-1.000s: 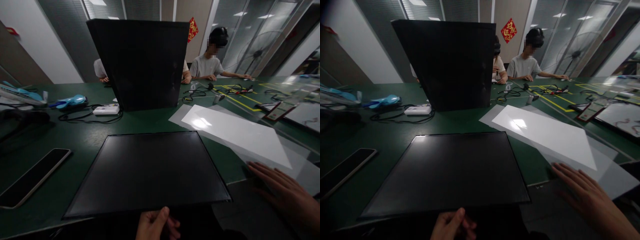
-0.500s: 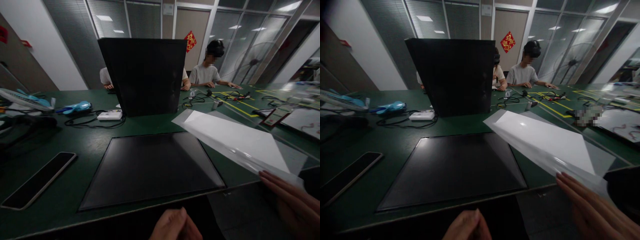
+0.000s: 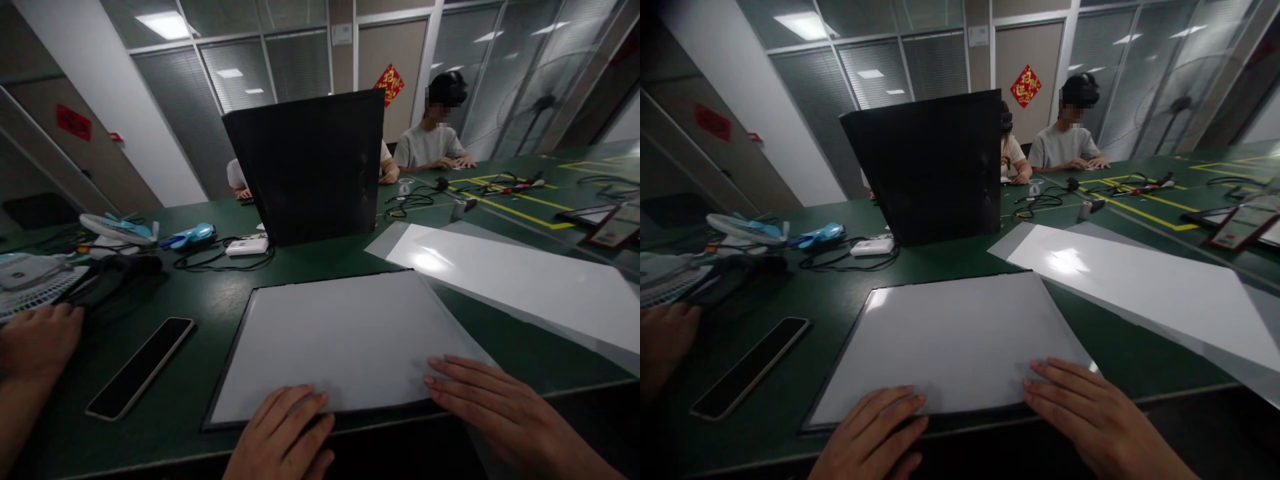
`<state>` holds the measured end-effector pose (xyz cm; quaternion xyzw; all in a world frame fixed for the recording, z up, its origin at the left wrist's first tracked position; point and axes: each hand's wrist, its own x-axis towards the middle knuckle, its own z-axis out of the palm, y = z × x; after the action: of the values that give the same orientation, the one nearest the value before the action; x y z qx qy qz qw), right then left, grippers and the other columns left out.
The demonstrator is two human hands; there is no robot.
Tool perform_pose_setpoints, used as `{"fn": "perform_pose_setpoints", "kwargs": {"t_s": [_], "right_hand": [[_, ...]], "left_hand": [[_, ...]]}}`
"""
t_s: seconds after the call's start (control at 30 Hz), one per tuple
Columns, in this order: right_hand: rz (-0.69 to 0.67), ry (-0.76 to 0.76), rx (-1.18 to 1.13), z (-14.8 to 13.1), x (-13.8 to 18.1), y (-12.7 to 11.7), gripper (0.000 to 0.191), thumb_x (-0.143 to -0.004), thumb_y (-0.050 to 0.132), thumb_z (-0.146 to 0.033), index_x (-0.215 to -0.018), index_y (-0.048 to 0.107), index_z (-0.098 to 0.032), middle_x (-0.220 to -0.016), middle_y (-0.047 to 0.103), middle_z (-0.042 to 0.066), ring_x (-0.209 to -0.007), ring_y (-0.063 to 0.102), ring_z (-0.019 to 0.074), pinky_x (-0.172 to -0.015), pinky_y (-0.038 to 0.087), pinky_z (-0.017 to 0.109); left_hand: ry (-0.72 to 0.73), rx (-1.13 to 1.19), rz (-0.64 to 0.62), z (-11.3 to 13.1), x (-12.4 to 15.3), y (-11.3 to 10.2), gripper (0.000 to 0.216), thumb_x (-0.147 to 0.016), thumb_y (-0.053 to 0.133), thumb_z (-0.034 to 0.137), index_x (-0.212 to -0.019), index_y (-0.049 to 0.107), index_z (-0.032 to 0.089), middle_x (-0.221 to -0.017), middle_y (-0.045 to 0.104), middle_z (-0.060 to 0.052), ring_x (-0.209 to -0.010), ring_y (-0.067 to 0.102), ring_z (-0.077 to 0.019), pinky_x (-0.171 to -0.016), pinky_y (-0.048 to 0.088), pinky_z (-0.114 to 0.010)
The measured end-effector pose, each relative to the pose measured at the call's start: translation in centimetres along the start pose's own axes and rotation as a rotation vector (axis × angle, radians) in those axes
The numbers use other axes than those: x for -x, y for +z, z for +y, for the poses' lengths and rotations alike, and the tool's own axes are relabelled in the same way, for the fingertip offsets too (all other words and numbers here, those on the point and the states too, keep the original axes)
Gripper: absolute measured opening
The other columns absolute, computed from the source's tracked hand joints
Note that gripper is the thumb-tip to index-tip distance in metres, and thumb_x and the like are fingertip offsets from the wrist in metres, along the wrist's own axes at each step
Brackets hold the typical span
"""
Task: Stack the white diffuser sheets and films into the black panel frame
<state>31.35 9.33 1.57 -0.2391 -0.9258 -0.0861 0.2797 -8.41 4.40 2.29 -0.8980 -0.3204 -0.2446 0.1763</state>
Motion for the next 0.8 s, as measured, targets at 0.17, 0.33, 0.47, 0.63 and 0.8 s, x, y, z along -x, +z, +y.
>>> {"fn": "perform_pose_setpoints", "kwargs": {"t_s": [0.17, 0.33, 0.47, 0.63, 0.8], "right_hand": [[-0.061, -0.04, 0.006, -0.9, -0.5, 0.9, 0.056, -0.095, 0.055, -0.009, -0.148, 0.063, -0.027, -0.14, 0.071, 0.0, -0.13, 0.067, 0.018, -0.111, 0.054, 0.03], [-0.126, 0.061, -0.027, 0.1, 1.3, 1.0, 0.061, -0.096, 0.058, -0.014, -0.155, 0.056, -0.03, -0.148, 0.066, 0.001, -0.137, 0.063, 0.0201, -0.114, 0.055, 0.035], [-0.131, 0.47, 0.094, 5.4, 5.6, 0.4, 0.058, -0.102, 0.058, -0.037, -0.159, 0.049, -0.034, -0.158, 0.058, 0.005, -0.145, 0.056, 0.0282, -0.121, 0.049, 0.052], [-0.167, 0.887, 0.298, 11.9, 12.8, -1.9, 0.077, -0.103, 0.04, -0.064, -0.162, 0.043, -0.015, -0.166, 0.043, 0.025, -0.156, 0.036, 0.0448, -0.126, 0.033, 0.068], [-0.241, 0.911, 0.303, 11.6, 17.6, -4.0, 0.075, -0.099, 0.043, -0.068, -0.162, 0.044, -0.025, -0.165, 0.047, 0.019, -0.153, 0.04, 0.0425, -0.126, 0.031, 0.067]], "left_hand": [[-0.069, -0.112, -0.05, -1.5, 1.1, 0.0, 0.031, -0.096, 0.059, 0.022, -0.124, 0.074, 0.021, -0.125, 0.08, -0.007, -0.115, 0.075, -0.0234, -0.092, 0.065, -0.037], [-0.122, -0.086, -0.035, -1.8, 1.9, 0.3, 0.029, -0.097, 0.061, 0.021, -0.122, 0.074, 0.023, -0.125, 0.08, -0.006, -0.115, 0.074, -0.0224, -0.093, 0.062, -0.036], [-0.122, -0.065, 0.019, -2.1, 1.7, 0.2, 0.027, -0.097, 0.061, 0.019, -0.119, 0.076, 0.023, -0.124, 0.079, -0.007, -0.114, 0.073, -0.0225, -0.092, 0.061, -0.036], [-0.121, -0.058, 0.009, -2.8, 1.4, 0.0, 0.032, -0.094, 0.066, 0.024, -0.124, 0.074, 0.024, -0.131, 0.077, -0.007, -0.118, 0.071, -0.0245, -0.094, 0.061, -0.038], [-0.174, -0.035, -0.109, -3.7, 1.8, 1.0, 0.05, -0.09, 0.074, 0.041, -0.137, 0.069, 0.028, -0.141, 0.073, -0.008, -0.121, 0.071, -0.0288, -0.094, 0.063, -0.046]]}}
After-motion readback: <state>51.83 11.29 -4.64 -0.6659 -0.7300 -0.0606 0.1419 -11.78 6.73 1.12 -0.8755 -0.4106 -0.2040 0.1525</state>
